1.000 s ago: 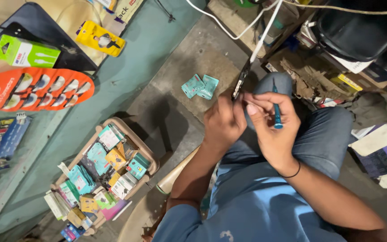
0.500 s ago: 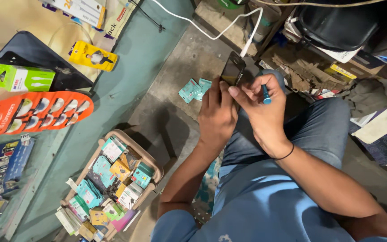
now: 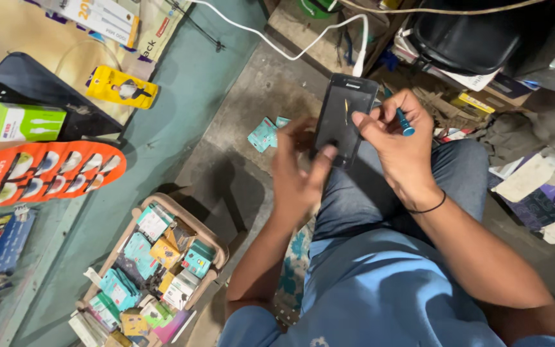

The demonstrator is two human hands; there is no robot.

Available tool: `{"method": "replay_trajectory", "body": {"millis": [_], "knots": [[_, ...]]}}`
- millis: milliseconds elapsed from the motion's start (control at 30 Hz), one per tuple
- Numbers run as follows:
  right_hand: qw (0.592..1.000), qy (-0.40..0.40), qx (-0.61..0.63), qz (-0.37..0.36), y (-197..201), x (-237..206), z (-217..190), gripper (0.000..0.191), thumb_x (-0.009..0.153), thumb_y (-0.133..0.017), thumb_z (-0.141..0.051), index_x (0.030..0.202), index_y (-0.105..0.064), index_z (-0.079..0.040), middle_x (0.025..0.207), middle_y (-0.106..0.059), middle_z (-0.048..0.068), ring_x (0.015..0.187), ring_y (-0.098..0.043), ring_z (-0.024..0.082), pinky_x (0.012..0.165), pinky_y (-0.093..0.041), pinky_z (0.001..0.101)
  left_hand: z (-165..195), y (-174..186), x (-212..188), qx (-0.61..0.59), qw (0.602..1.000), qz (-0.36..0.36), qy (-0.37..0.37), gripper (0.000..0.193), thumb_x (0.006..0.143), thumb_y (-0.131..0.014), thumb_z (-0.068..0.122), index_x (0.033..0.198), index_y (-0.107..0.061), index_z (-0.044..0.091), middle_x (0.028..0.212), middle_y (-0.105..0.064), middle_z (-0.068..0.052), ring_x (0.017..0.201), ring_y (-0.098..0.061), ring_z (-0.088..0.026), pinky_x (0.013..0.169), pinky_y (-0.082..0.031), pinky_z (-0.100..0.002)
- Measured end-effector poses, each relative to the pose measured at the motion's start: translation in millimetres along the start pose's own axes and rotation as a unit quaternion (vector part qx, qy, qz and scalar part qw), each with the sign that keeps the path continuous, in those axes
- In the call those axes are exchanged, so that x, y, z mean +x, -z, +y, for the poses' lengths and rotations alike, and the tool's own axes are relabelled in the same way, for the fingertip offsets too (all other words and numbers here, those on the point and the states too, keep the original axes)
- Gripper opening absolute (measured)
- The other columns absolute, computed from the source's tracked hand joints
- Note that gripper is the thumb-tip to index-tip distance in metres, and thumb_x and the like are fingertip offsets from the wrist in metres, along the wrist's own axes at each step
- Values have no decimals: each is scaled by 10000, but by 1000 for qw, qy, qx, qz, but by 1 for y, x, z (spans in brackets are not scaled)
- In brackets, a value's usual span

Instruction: The person disassembles a black smartphone, removes the back cover, and uses a blue screwdriver to adjust internal components while the device is connected to a charger. They repeatedly open and close the phone, inspect the motherboard, and reattach the back cover.

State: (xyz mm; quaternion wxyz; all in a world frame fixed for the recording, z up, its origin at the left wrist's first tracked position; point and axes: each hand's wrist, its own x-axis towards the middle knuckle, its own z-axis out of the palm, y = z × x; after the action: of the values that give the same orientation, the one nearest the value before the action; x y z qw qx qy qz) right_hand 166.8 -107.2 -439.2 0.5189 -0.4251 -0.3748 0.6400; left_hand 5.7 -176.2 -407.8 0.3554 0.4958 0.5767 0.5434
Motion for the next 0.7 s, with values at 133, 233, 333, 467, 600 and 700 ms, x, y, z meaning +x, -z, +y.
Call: {"method": "replay_trajectory", "body": {"millis": [133,233,333,467,600,700], "knots": [[999,8,-14,-29,4,-2,-5,387,903,-752,127,881,-445,-108,869,-554,-26,784,-487,15,779,-507,192,-26,5,12,-142,972,-101,160,166,1054,-728,101,1086,-635,-32,914,-613,-31,825,-564,-87,723,-450,-255],[999,15,1,-46,8,-4,-11,369,841,-704,150,869,-444,-111,867,-559,-29,791,-525,17,889,-605,239,-33,-3,11,-119,975,-115,150,116,980,-726,67,1033,-667,-17,845,-664,-4,724,-554,-58,623,-438,-233],[998,30,-15,-52,11,-8,-19,436,818,-739,177,857,-415,-113,860,-533,-31,785,-485,21,795,-525,209,-26,-7,8,-162,966,-123,161,120,951,-709,77,1028,-664,-3,832,-701,-5,700,-621,-63,604,-509,-232],[998,20,-4,-52,15,-18,-33,443,836,-749,183,869,-420,-112,839,-500,-39,796,-484,28,828,-513,206,-6,-13,3,-220,956,-124,152,153,967,-727,84,1072,-675,-16,923,-703,-13,813,-611,-57,725,-501,-225],[999,4,16,-40,18,-30,-50,391,844,-726,136,853,-426,-116,842,-542,-38,806,-543,25,842,-564,211,12,-24,-5,-270,944,-109,157,179,957,-732,79,1096,-671,-16,980,-702,-22,870,-604,-65,793,-486,-230],[1000,18,-12,-14,20,-39,-63,399,860,-760,104,847,-423,-110,845,-555,-32,789,-511,20,748,-486,184,21,-31,-9,-274,943,-112,153,187,948,-732,71,1100,-663,-10,987,-703,-21,875,-605,-69,807,-484,-228]]}}
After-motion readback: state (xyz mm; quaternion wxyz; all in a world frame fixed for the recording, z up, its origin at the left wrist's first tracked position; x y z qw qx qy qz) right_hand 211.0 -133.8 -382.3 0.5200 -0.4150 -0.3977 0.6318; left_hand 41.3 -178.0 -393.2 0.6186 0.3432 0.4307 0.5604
